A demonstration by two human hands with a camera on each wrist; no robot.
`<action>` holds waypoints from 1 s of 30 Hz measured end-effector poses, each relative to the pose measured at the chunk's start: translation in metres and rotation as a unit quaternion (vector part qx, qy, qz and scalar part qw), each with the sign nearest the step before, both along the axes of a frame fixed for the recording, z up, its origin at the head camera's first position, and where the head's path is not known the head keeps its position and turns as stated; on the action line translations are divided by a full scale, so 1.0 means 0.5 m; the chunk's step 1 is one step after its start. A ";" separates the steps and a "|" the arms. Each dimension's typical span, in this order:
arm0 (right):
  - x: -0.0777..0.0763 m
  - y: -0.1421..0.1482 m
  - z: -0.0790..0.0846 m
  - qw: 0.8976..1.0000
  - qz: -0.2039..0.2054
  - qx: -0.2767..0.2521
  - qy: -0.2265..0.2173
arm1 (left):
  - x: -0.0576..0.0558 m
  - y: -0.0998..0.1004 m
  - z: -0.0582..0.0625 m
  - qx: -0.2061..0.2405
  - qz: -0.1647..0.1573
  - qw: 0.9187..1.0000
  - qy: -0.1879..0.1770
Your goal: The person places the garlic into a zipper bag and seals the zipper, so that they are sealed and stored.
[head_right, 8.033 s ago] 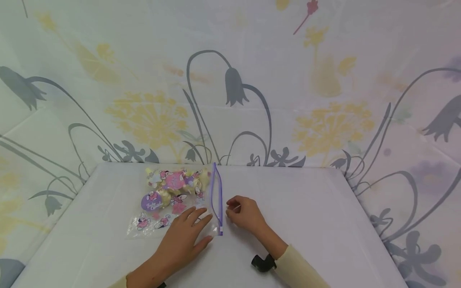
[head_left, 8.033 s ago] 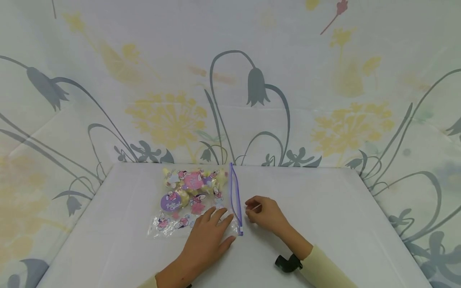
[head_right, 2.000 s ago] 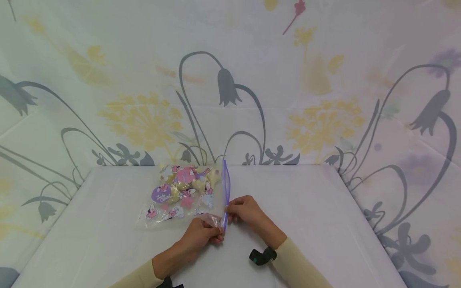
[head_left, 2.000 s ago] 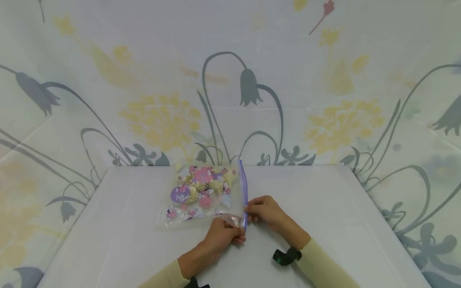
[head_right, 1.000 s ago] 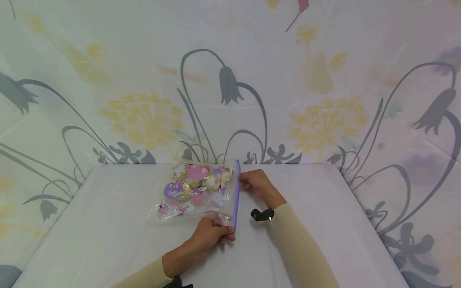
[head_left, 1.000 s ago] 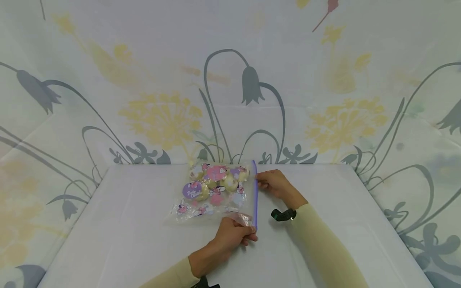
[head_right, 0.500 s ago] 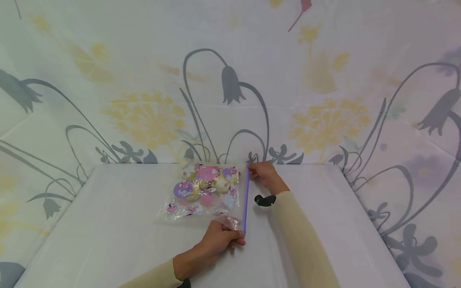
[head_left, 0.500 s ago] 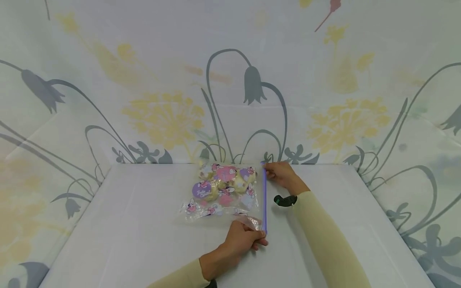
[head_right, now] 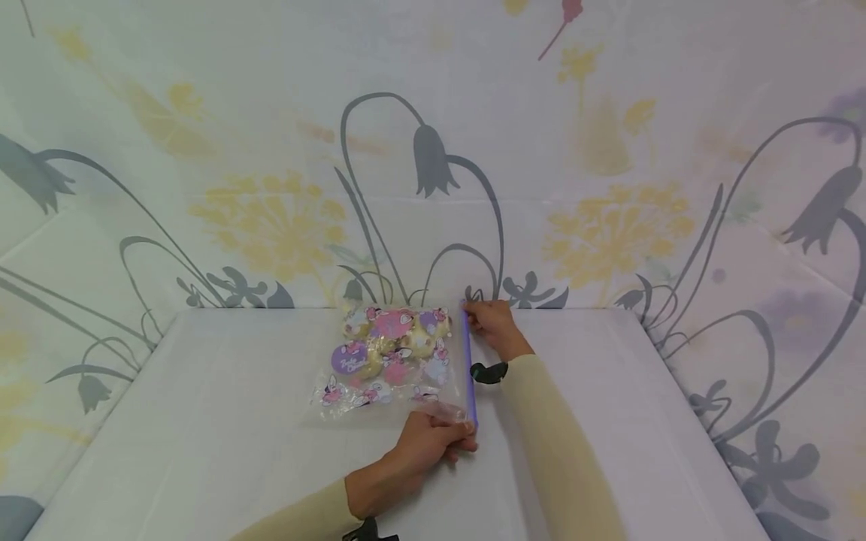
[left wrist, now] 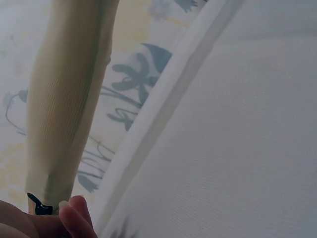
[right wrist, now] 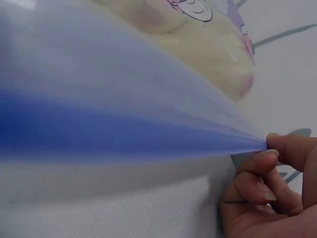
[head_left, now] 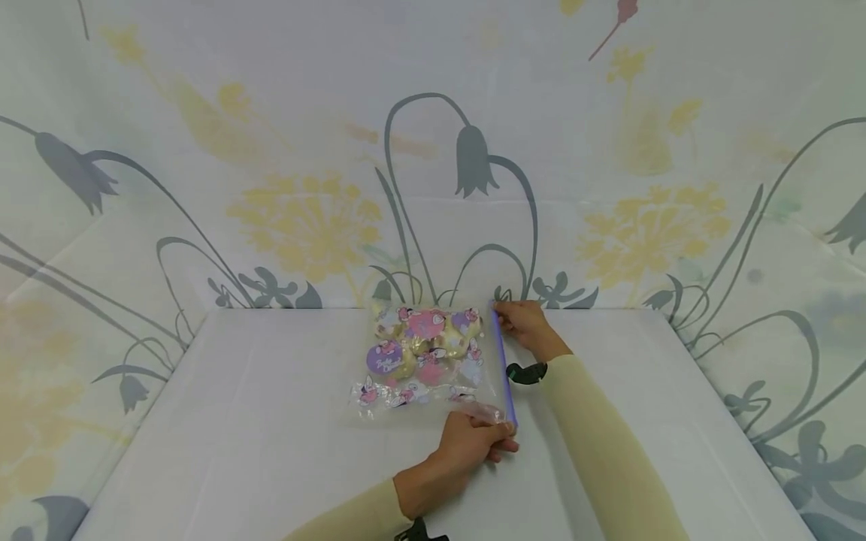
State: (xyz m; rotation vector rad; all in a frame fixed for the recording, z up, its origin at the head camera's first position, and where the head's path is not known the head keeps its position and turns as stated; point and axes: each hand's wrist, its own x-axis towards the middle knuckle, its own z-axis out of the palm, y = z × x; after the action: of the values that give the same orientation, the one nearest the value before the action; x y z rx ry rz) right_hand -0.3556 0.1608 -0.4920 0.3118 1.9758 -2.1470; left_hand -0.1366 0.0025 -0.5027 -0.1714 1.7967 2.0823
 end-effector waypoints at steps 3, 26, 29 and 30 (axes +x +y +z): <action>0.003 -0.001 -0.001 1.000 -0.025 0.017 0.002 | 0.004 0.008 0.001 0.021 -0.022 1.000 -0.006; 0.121 0.111 0.067 0.957 0.069 0.250 0.127 | 0.008 -0.245 0.080 -0.128 -0.214 0.965 0.084; 0.148 0.128 0.072 0.935 0.070 0.301 0.173 | -0.015 -0.303 0.097 -0.163 -0.243 0.947 0.131; 0.158 0.133 0.073 0.924 0.068 0.325 0.192 | -0.022 -0.321 0.101 -0.180 -0.245 0.940 0.154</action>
State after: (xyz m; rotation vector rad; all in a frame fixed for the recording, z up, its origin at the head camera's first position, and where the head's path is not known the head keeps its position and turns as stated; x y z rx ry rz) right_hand -0.2767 0.2274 -0.4553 -0.1708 2.8032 -1.4866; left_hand -0.1478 -0.1582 -0.4522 0.4881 2.1196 1.4808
